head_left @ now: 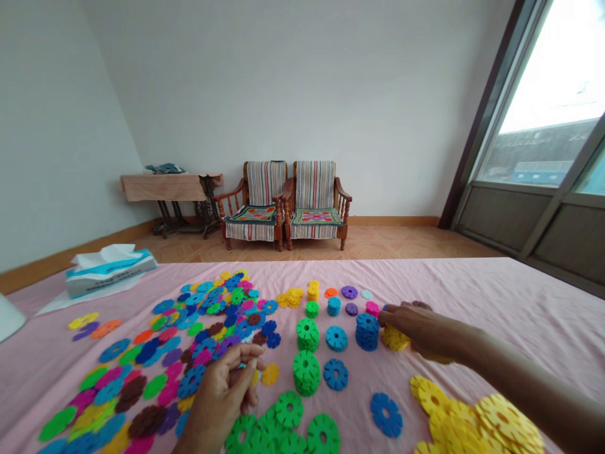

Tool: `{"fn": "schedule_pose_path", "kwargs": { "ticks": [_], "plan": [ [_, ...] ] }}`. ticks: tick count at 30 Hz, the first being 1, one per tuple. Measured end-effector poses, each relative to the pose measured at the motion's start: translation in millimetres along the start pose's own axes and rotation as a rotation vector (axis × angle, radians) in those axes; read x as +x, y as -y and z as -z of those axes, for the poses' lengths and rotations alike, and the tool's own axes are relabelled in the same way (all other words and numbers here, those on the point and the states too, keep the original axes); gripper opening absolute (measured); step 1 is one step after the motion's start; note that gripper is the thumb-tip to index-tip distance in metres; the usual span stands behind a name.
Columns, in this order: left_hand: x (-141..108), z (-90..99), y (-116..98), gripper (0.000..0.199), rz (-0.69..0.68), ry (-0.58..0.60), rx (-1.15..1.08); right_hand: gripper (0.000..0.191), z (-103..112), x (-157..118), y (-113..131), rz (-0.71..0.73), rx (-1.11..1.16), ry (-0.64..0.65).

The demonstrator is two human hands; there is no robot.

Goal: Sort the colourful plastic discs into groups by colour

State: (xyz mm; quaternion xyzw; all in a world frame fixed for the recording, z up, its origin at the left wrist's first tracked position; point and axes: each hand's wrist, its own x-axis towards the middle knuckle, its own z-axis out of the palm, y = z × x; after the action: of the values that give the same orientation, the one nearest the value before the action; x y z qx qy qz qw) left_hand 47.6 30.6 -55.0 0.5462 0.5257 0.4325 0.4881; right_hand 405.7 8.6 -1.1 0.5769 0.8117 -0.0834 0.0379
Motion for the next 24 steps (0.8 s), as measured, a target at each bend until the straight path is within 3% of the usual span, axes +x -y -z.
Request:
{"fn": "schedule_pose_path", "kwargs": {
  "ticks": [10, 24],
  "plan": [
    [-2.1, 1.3, -0.9, 0.043, 0.026, 0.004, -0.019, 0.071, -1.6, 8.7, -17.4, -0.007, 0.043, 0.018],
    [-1.2, 0.5, -0.4, 0.043, 0.009, -0.005, -0.031, 0.069, 6.0, 9.9, -15.5, 0.003, 0.108, -0.013]
  ]
}}
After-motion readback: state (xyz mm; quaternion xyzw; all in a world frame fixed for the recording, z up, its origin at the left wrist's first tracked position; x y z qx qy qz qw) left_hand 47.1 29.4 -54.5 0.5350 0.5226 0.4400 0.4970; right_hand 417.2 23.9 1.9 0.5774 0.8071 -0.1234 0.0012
